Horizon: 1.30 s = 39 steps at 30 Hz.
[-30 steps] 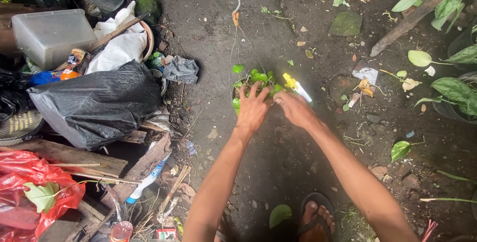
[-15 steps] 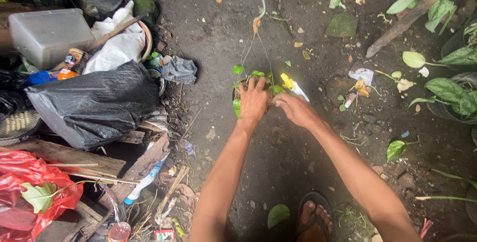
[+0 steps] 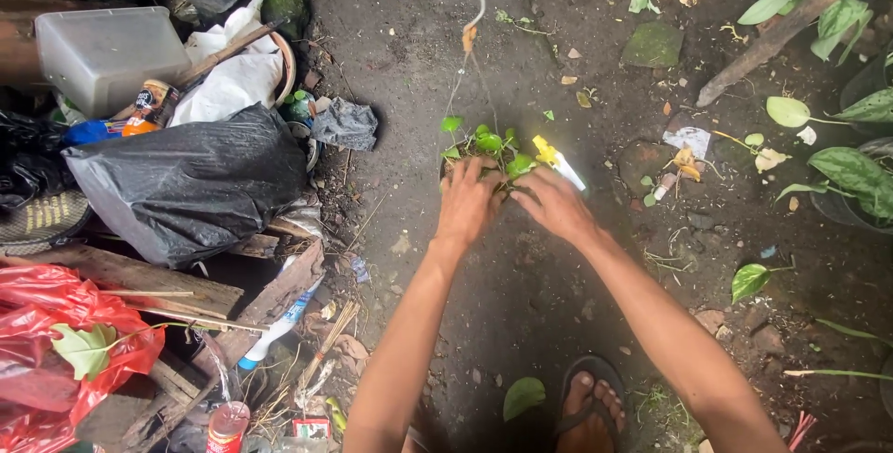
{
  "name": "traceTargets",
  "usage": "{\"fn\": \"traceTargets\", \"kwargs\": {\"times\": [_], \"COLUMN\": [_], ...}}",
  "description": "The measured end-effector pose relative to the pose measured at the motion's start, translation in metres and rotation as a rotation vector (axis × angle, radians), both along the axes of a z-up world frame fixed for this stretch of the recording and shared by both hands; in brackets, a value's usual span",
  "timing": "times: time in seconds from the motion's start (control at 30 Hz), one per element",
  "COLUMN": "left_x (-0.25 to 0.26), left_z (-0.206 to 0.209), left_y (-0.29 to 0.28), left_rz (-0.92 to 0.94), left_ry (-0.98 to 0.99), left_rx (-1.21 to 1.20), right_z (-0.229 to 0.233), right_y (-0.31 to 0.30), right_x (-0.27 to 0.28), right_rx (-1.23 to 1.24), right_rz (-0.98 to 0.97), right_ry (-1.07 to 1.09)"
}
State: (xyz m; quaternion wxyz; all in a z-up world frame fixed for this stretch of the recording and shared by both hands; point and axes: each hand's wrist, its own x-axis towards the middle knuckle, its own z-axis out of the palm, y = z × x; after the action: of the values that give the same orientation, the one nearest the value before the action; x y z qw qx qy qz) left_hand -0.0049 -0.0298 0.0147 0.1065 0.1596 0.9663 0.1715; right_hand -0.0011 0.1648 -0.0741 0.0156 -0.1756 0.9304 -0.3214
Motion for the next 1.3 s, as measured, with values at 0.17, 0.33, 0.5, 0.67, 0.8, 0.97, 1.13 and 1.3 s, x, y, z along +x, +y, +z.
{"fn": "traceTargets", "kwargs": {"times": [0.17,0.33,0.5,0.67,0.8,0.97,1.13,1.3], "left_x": [-0.009,-0.015,-0.021,-0.025,-0.018,-0.021,-0.022,-0.015], "left_z": [0.006,0.007,-0.031,-0.047,-0.018,-0.044,-0.035,-0.004], "left_y": [0.014,0.027,0.020,0.018,0.026,0.014,0.006,0.009], "left_rz": [-0.127,-0.187,-0.182,-0.192,-0.193,-0.153,-0.096,-0.104], "left_ry": [0.033,0.132,0.120,0.173,0.193,0.154,0.119,0.087], "left_rx": [0.090,0.022,0.079,0.136,0.107,0.135,0.227,0.238], "right_z": [0.004,0.020,0.000,0.020,0.028,0.035,0.018,0.036], "right_y": [-0.006,-0.011,-0.018,-0.027,-0.037,-0.023,0.002,0.006], "right_x": [-0.002,-0.003,-0.016,-0.013,-0.014,-0.005,0.002,-0.008], "right_rx": [0.145,0.260,0.095,0.004,-0.056,-0.102,-0.046,-0.132], "right_rz": [-0.024,-0.082,-0.131,-0.246,-0.365,-0.259,-0.078,0.051], "right_ry": [0.068,-0.022,-0.239,-0.394,-0.472,-0.398,-0.145,-0.160]}}
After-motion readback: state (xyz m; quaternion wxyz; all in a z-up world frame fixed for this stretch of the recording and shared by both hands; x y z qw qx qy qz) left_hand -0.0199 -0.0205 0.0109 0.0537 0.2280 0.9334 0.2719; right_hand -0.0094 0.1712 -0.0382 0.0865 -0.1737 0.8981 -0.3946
